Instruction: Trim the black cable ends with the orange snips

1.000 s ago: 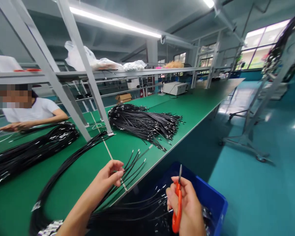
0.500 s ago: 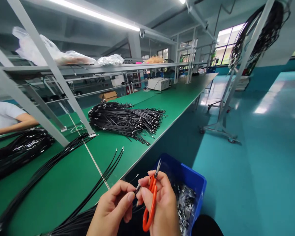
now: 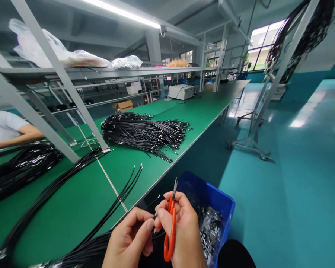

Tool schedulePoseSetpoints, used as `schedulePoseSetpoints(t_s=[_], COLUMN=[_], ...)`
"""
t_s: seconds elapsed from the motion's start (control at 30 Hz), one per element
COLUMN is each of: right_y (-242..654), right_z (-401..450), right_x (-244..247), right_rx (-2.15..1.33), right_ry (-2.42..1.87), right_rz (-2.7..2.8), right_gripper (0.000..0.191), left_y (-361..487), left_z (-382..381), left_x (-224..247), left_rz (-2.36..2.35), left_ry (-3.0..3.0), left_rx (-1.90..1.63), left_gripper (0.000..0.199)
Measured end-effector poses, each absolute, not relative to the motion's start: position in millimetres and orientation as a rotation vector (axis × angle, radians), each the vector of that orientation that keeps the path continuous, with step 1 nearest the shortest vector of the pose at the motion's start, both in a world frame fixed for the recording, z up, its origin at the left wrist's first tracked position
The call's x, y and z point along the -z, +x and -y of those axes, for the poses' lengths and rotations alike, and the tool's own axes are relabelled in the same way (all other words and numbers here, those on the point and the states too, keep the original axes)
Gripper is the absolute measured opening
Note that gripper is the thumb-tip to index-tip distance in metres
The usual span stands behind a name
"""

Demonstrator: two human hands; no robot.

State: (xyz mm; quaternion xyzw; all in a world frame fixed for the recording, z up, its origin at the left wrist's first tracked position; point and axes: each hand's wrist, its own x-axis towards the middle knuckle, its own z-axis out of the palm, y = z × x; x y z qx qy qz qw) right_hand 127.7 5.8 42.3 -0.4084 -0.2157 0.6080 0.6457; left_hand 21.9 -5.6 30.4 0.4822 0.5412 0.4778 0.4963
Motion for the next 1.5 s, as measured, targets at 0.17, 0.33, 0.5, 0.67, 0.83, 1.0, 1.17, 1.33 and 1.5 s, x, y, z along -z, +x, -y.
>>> schedulePoseSetpoints(t_s=[0.17, 0.33, 0.5, 0.67, 0.83, 1.0, 1.17, 1.33, 1.5], right_y=[128.5, 119.2, 111.1, 110.4, 115.2, 114.6, 112.4, 111.2, 108.6], right_z=[-4.2, -4.4, -1.5, 3.9, 9.2, 0.9, -7.5, -8.4, -7.5], right_x=[-43.7, -31.0, -36.3, -49.7, -48.9, -40.3, -40.5, -45.3, -50.3], right_rx=[-1.536, -1.587, -1.495, -1.471, -1.514, -1.594, -1.656, -1.646, -1.688], right_ry=[-0.889, -0.802, -0.898, -0.940, -0.917, -0.827, -0.681, -0.725, -0.694], right_rz=[0.440, 0.300, 0.385, 0.439, 0.398, 0.337, 0.358, 0.325, 0.361], right_gripper=[0.025, 0.031, 0.031, 0.031, 0.036, 0.027, 0.021, 0.024, 0.022], left_y=[18.4, 19.3, 21.5, 14.6, 7.4, 8.9, 5.0, -11.0, -12.4], left_z=[7.7, 8.2, 5.6, -2.9, -7.8, -7.4, -13.1, -14.8, -18.0], left_x=[-23.1, -27.0, -35.2, -42.6, -42.2, -44.0, -42.2, -49.3, -67.8], left_rz=[-1.360, -1.243, -1.188, -1.212, -0.861, -0.862, -0.830, -1.084, -0.866], left_ry=[1.348, 1.241, 1.215, 1.289, 0.981, 0.875, 1.041, 1.216, 1.144], left_rx=[-1.274, -1.327, -1.369, -1.292, -1.214, -1.283, -1.217, -1.295, -1.137], left_gripper=[0.025, 0.021, 0.020, 0.021, 0.025, 0.025, 0.022, 0.013, 0.015])
